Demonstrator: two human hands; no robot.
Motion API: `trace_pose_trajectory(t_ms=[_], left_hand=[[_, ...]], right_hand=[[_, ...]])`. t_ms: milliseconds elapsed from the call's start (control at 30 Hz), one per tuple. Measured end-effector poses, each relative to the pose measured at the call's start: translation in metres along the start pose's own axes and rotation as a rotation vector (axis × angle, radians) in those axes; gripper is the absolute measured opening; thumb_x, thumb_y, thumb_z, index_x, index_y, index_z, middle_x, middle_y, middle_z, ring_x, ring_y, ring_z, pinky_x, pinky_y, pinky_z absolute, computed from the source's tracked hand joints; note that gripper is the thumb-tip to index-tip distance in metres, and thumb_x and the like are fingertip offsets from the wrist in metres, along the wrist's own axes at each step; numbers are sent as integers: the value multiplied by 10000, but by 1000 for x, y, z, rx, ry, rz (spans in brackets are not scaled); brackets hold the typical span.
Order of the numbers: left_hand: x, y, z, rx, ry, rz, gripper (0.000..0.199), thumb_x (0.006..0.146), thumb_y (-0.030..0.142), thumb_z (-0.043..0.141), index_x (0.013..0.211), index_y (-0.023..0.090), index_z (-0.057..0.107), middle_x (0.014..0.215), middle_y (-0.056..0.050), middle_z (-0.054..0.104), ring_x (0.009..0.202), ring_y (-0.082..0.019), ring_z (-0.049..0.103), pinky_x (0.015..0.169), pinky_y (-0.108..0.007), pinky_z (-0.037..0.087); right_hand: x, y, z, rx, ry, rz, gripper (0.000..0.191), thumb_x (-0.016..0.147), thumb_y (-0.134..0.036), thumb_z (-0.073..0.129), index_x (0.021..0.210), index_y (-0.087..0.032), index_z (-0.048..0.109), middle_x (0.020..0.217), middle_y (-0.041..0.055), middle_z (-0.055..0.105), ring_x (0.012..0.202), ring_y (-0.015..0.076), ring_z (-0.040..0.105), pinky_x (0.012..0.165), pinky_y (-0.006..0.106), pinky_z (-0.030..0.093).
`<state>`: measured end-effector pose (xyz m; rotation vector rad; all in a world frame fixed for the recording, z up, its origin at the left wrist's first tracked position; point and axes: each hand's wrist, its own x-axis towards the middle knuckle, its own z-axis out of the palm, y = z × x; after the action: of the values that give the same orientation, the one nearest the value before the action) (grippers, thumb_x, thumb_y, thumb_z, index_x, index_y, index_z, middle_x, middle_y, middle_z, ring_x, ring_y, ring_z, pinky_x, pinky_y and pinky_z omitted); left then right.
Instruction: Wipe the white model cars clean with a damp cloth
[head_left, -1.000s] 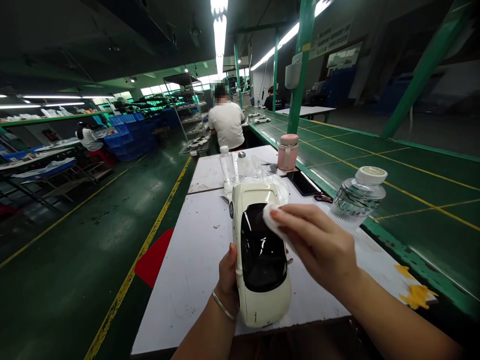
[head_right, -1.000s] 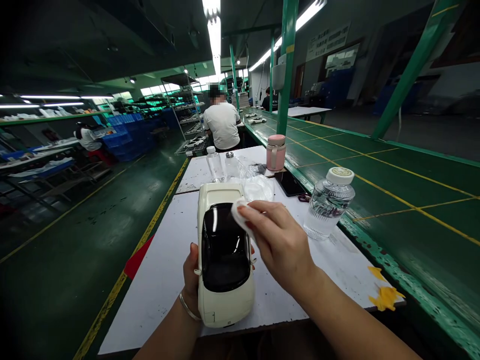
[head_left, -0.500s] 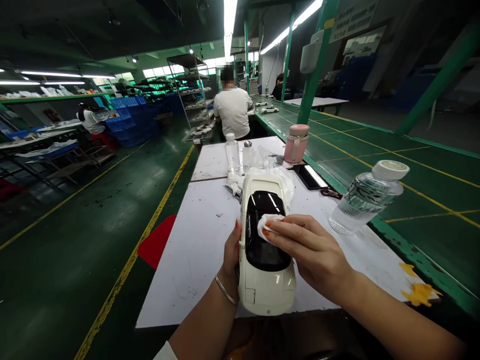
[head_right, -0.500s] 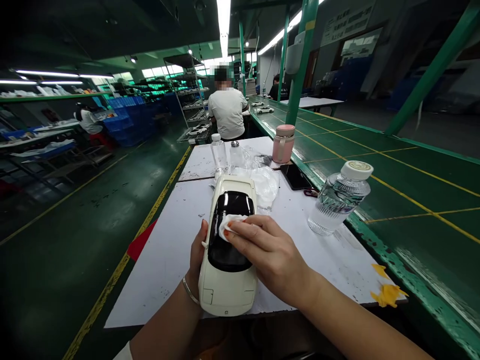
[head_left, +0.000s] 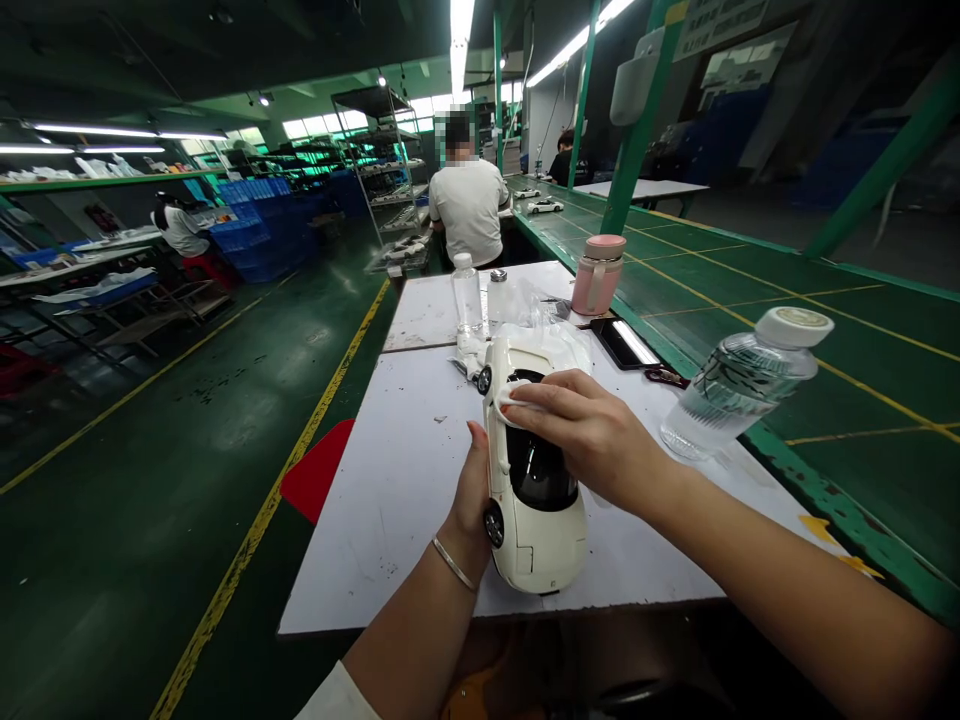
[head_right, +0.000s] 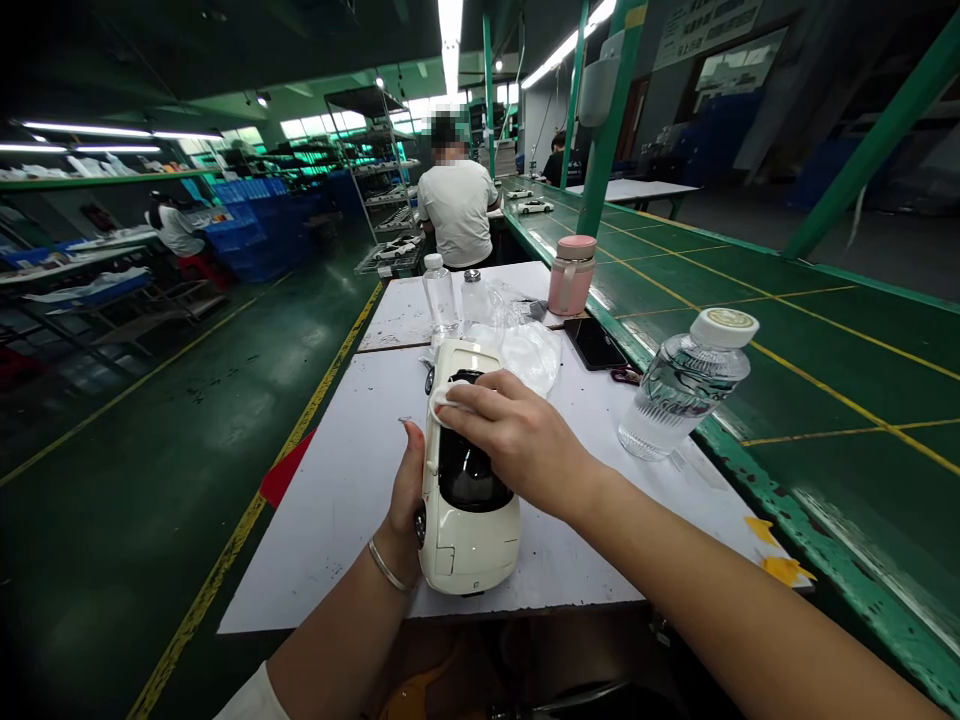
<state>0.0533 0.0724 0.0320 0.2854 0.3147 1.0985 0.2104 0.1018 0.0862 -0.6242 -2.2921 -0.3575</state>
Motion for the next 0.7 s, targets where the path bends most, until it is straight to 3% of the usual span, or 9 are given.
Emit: trace_pose_trajectory(t_ms=[267,533,700], left_hand=[[-1,10,-3,-32,-47,-143,849,913,766,384,1375,78,570,1154,-194,697,1152,-350,645,1023,-479,501],[-1,11,3,-5,-123,-240,1022,846,864,323,1445,58,511,1210,-230,682,1159,-397,627,1033,-539,450],[-7,15,8,58,-106,-266,1024,848,877,222,1401,87,566,1053,-202,736,986,-382,697,973,-558,463]], right_hand=[[-25,-17,-4,176,-70,-113,359,998,-90,494,1342,-86,595,1333,102,657,1155,232,532,943,378,594],[-50,4,-16,105,-31,-219,334,986,-99,512,1292,-88,646,1278,150,674,1147,240,568,942,411,596],[-67,16,-17,-5,56,-197,351,943,-57,545,1264,-112,676,1216,167,685,1143,262,600,912,411,600]])
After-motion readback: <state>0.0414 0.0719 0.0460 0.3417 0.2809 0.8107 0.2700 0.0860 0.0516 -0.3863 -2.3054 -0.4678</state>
